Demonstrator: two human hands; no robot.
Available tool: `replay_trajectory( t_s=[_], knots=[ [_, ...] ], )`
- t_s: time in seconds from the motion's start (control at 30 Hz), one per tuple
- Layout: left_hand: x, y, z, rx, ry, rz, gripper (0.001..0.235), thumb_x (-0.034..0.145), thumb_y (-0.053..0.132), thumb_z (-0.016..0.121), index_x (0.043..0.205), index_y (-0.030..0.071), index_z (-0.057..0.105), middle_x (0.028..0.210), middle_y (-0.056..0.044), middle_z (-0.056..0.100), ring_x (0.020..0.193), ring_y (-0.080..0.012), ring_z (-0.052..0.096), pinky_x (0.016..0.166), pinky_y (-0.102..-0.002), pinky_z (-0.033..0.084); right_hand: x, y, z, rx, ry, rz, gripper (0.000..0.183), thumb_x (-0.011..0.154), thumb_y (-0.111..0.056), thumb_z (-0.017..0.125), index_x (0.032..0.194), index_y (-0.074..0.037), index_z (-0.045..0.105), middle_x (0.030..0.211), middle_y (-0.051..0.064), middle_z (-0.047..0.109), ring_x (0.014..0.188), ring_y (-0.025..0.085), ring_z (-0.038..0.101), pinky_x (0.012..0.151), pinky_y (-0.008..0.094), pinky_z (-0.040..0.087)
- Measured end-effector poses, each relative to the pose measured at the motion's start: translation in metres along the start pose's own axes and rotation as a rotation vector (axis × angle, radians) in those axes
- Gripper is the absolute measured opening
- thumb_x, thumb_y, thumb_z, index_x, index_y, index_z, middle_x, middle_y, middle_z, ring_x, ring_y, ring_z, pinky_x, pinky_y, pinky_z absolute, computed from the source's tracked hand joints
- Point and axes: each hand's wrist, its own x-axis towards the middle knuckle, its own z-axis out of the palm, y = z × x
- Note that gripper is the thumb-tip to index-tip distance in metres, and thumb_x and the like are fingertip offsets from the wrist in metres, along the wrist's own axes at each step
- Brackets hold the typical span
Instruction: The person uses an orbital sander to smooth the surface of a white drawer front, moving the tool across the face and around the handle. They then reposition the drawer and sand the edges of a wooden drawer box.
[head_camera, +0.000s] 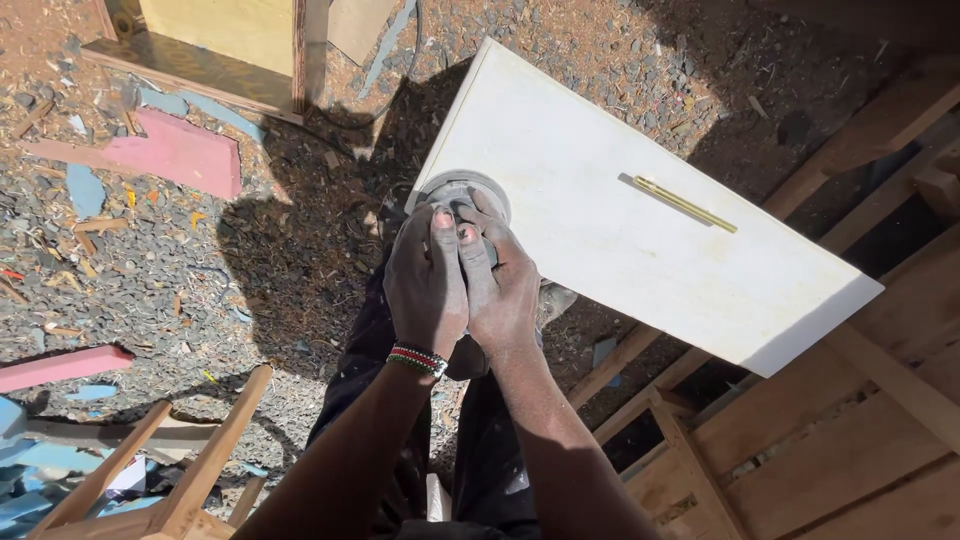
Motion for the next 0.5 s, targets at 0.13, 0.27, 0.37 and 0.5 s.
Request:
replay_trajectory(
  t_s=[0.13,0.27,0.37,0.5],
  knots=[
    [0.023,0.003,-0.013,0.040,-0.054,0.034,0.048,0.128,0.041,0.054,0.118,0.003,0.080,0.113,-0.032,0.084,0.120,-0.0609,0.078,0.106,-0.071,0.061,0.005,-0.016,0.023,0.085,0.066,-0.001,0.052,0.122,-0.046,0.067,0.148,-0.003,0.081,0.158,0.038,0.075,0.160,0.061,0.059,0.135,0.073,0.043],
    [0.026,0.021,-0.011,0.050,-0.117,0.072,0.052,0.125,0.050,0.054,0.115,0.009,0.084,0.102,-0.028,0.084,0.119,-0.0588,0.079,0.101,-0.068,0.063,0.005,-0.006,0.022,0.155,0.129,0.026,0.050,0.125,-0.044,0.065,0.151,-0.004,0.079,0.163,0.038,0.070,0.163,0.061,0.055,0.137,0.074,0.040],
    [0.019,0.026,0.009,0.052,-0.167,0.119,0.047,0.124,0.044,0.058,0.122,0.006,0.087,0.118,-0.033,0.084,0.132,-0.0605,0.073,0.108,-0.069,0.061,0.003,0.002,0.006,0.189,0.188,0.013,0.047,0.127,-0.038,0.061,0.152,-0.001,0.077,0.163,0.041,0.068,0.164,0.064,0.051,0.138,0.077,0.036],
    [0.008,0.010,0.047,0.209,-0.249,0.176,0.048,0.119,0.058,0.072,0.127,0.013,0.089,0.120,-0.024,0.089,0.122,-0.0546,0.080,0.099,-0.073,0.065,-0.006,0.016,-0.030,0.185,0.309,-0.003,0.044,0.129,-0.032,0.054,0.150,-0.001,0.079,0.158,0.037,0.074,0.164,0.056,0.055,0.139,0.074,0.036]
  ],
)
